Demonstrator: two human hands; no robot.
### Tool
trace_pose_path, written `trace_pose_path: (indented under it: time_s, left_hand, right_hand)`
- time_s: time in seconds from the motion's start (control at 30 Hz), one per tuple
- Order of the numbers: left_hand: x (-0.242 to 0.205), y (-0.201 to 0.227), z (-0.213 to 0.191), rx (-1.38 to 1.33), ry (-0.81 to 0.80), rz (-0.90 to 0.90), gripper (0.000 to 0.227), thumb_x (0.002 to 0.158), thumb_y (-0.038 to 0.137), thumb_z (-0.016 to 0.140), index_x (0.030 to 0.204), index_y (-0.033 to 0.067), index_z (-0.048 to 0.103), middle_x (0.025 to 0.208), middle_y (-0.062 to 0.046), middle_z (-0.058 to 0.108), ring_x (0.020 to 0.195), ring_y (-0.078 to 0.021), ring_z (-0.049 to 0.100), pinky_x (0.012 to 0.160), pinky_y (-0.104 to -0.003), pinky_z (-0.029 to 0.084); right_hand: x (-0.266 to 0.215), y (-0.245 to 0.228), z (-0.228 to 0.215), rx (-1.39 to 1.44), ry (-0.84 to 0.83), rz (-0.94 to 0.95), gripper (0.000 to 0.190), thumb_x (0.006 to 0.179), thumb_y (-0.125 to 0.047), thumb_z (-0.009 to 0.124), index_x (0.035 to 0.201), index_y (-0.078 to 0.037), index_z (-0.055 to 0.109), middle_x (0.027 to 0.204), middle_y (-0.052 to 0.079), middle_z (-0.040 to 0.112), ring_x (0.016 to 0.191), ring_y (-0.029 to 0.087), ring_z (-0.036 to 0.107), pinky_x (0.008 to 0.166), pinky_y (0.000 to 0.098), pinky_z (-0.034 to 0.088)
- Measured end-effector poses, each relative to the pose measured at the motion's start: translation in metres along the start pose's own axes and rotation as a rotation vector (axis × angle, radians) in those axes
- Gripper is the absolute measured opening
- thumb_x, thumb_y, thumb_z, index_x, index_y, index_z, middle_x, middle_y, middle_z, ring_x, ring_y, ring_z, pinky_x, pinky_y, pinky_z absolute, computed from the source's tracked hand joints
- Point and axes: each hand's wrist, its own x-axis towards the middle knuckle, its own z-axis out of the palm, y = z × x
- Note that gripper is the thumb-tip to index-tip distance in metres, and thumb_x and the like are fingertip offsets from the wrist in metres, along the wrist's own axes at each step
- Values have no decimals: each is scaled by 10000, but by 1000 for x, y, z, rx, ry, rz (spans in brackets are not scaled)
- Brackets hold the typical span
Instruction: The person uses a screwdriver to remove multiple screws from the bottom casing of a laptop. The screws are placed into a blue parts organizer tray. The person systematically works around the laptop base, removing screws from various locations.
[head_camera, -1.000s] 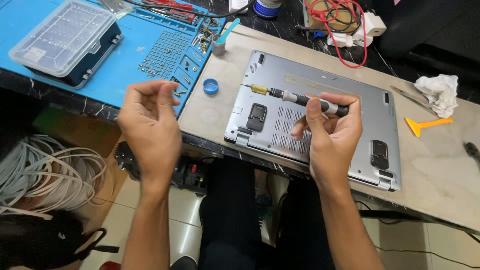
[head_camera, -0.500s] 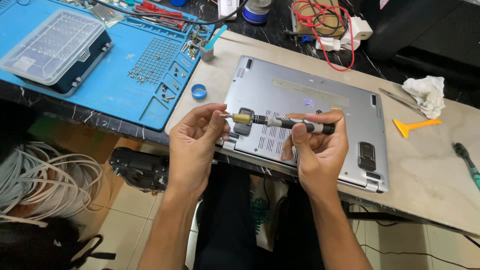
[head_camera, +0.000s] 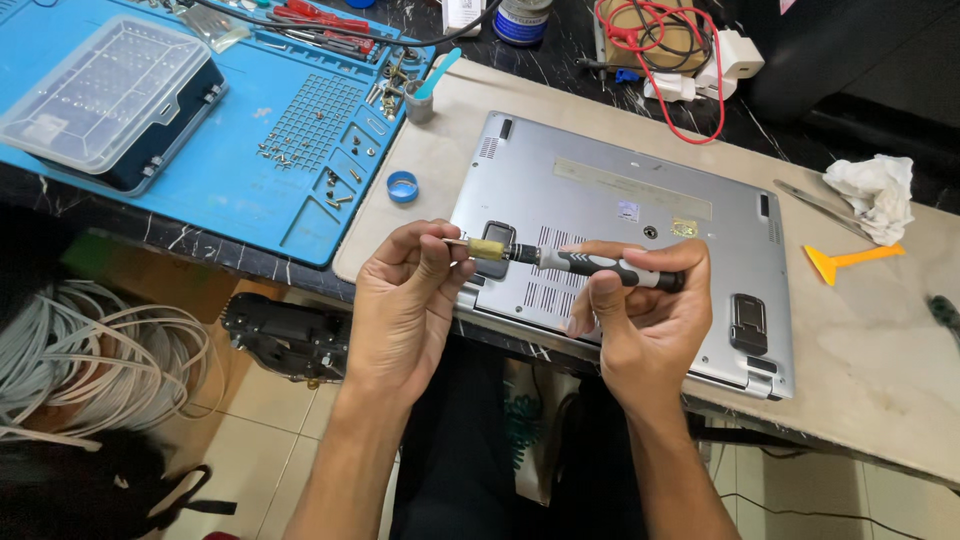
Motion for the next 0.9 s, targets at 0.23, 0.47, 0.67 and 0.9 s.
trace_pose_path:
  time_s: [0.23,0.47,0.67,0.9]
  left_hand:
    - [-7,5,8,117,29,70,262,974,146,883,1135,-42,796,1034,-191,836,940,-244,847,909,-396,761]
    - [-11,7,13,139,-15,119,270,953,107,898,1149,-52,803,1035,-206,847,939,-235,851,914,-407,764]
    - [-14,9,10,194,-80,145,281,953,93,896,1173,-60,811,1050,-230,845,942,-249,851,911,-418,760]
    - [-8,81,14,747,-324,355,680,1128,442,614,1652,12,560,1448,-180,764,1302,-266,764,1109,-385,677]
  right_hand:
    - [4,3,0,7,-25,-45,396,1069,-170,792,1232,-55,450,1125,362,799,610,294,751,568,329,615]
    - [5,2,-4,14,-43,-35,398,1072,-191,788,1213,-68,437,1129,374,804,780,328,782,799,378,661]
    - [5,5,-4,55,-48,-41,412,1066,-200,792,1218,-74,431,1107,372,801,788,348,796,795,401,668]
    - [8,-14,-5,-24,12,77,385,1077,-293,782,1178,-132,447,1164,320,792,827,393,821,854,413,696]
